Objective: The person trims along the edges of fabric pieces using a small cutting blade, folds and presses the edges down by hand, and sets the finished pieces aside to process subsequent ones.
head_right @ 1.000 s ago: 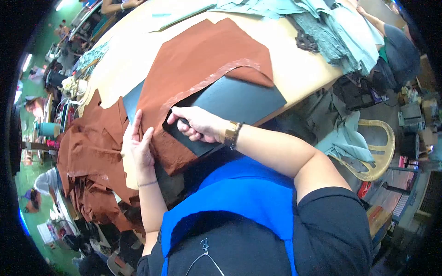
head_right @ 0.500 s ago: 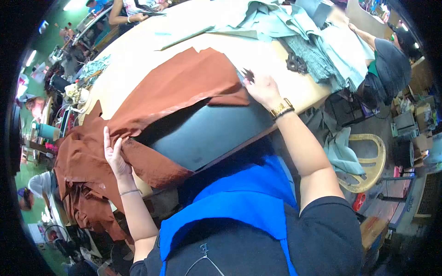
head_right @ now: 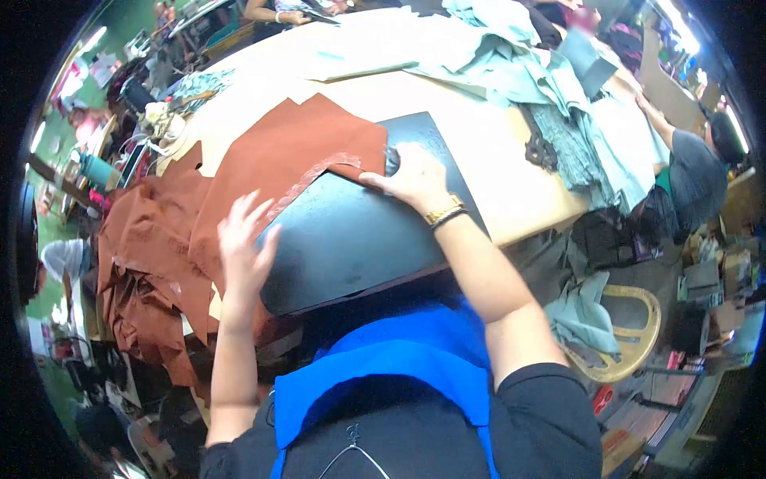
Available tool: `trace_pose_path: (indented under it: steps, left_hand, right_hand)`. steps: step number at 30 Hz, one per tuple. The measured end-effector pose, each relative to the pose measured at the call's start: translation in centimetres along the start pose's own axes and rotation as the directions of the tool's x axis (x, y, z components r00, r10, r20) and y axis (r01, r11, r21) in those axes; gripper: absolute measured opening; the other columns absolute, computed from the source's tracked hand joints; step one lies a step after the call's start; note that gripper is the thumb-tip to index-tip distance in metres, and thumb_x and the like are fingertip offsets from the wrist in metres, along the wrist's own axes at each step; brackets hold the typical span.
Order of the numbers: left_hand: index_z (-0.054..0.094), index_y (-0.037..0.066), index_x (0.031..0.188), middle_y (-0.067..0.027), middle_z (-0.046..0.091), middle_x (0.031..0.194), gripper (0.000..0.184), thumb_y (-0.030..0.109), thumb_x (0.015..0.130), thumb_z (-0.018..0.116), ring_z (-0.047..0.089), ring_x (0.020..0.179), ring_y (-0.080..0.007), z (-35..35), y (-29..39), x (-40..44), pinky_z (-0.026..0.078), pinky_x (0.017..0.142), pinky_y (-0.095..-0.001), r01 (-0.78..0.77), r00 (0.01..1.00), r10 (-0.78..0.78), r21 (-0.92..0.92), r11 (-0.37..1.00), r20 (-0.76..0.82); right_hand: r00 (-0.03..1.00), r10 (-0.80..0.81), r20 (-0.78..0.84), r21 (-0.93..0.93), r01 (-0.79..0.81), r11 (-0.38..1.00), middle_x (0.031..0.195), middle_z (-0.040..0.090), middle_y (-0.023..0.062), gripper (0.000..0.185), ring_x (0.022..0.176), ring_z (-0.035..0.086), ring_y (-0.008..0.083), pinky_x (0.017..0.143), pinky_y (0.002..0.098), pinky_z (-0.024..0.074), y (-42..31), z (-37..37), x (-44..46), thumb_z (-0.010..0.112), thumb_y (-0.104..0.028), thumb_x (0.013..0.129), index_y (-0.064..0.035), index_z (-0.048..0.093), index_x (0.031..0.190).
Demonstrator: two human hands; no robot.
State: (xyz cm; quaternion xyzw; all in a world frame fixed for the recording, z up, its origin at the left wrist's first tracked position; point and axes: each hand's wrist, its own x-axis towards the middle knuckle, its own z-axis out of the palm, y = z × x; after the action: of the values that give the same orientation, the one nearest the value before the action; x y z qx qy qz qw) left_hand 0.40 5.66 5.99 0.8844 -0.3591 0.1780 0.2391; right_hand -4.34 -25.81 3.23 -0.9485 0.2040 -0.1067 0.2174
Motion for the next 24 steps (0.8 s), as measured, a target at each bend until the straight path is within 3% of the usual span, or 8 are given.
trace_pose_path:
  steps: [5,11,14,16,17,19,21,24]
  left_hand:
    - [0.067,0.012,0.112,-0.0091,0.067,0.118,0.031,0.021,0.083,0.071,0.062,0.112,-0.0269,11.5,-1.6,7.2,0.047,0.094,-0.0452,-0.002,1.000,0.000,-0.112,0.994,-0.014]
    - [0.065,0.010,0.096,-0.0058,0.069,0.103,0.012,0.018,0.087,0.067,0.067,0.095,-0.0260,12.6,-1.2,7.4,0.049,0.092,-0.0474,0.060,0.998,-0.059,-0.165,0.984,0.012]
    - [0.067,0.009,0.094,-0.0052,0.069,0.106,0.012,0.020,0.091,0.063,0.067,0.097,-0.0268,12.6,-1.5,7.4,0.049,0.096,-0.0524,0.049,0.997,-0.056,-0.150,0.987,-0.045]
    - [0.068,0.009,0.094,-0.0048,0.069,0.109,0.013,0.021,0.092,0.063,0.067,0.098,-0.0270,12.8,-1.2,7.4,0.049,0.098,-0.0529,0.022,0.998,-0.031,-0.142,0.990,-0.061]
    - [0.069,0.009,0.095,-0.0051,0.069,0.111,0.014,0.021,0.092,0.063,0.067,0.100,-0.0271,12.7,-1.3,7.4,0.050,0.096,-0.0506,0.037,0.999,-0.042,-0.143,0.989,-0.028]
    - [0.069,0.009,0.095,-0.0056,0.070,0.111,0.014,0.021,0.092,0.063,0.067,0.099,-0.0272,12.7,-1.1,7.4,0.051,0.094,-0.0479,0.037,0.998,-0.046,-0.174,0.984,-0.047]
    - [0.069,0.008,0.095,-0.0065,0.071,0.105,0.014,0.020,0.092,0.064,0.068,0.095,-0.0273,12.6,-1.4,7.4,0.053,0.088,-0.0419,0.017,0.996,-0.034,-0.189,0.982,-0.084]
    - [0.069,0.009,0.095,-0.0062,0.071,0.102,0.012,0.019,0.092,0.065,0.069,0.091,-0.0272,12.4,-1.4,7.3,0.055,0.081,-0.0393,0.039,0.992,-0.065,-0.225,0.974,-0.110]
  right_hand:
    - [0.997,-0.075,-0.034,0.061,0.077,0.995,0.098,0.067,0.0149,0.036,0.094,0.067,0.0353,0.084,0.0433,0.0542,-0.3,2.8,2.4,0.074,-0.036,0.079,-0.0105,0.066,0.103]
    - [0.912,-0.340,-0.230,-0.260,0.279,0.925,0.098,0.068,0.0130,0.030,0.089,0.068,0.0355,0.075,0.0444,0.0557,6.2,-3.9,3.0,0.074,-0.015,0.076,-0.0136,0.062,0.104]
    - [0.929,-0.263,-0.261,-0.305,0.179,0.935,0.093,0.067,0.0150,0.033,0.082,0.068,0.0321,0.074,0.0413,0.0550,6.3,-8.4,2.1,0.077,-0.030,0.082,-0.0087,0.065,0.105]
    - [0.959,-0.128,-0.254,-0.017,0.127,0.992,0.086,0.067,0.0125,0.040,0.078,0.065,0.0241,0.075,0.0370,0.0540,5.2,-8.6,1.9,0.070,-0.042,0.090,-0.0025,0.066,0.099]
    - [0.976,-0.111,-0.188,0.462,0.188,0.867,0.083,0.066,0.0078,0.048,0.075,0.061,0.0199,0.074,0.0336,0.0529,5.9,-6.6,2.3,0.057,-0.046,0.098,0.0008,0.067,0.097]
    - [0.970,0.005,0.244,0.718,-0.185,0.671,0.075,0.056,-0.0004,0.049,0.054,0.045,0.0080,0.051,0.0263,0.0431,2.1,-5.2,0.2,0.044,-0.046,0.104,-0.0034,0.067,0.105]
    - [0.792,-0.018,0.610,0.756,-0.575,0.314,0.073,0.048,-0.0035,0.047,0.050,0.031,0.0053,0.045,0.0219,0.0296,-0.7,-1.8,-0.5,0.045,-0.051,0.103,-0.0081,0.061,0.113]
    - [0.578,-0.180,0.796,0.579,-0.814,-0.051,0.074,0.048,-0.0019,0.046,0.050,0.033,0.0059,0.041,0.0193,0.0261,-2.5,2.1,0.1,0.048,-0.055,0.101,-0.0118,0.054,0.116]
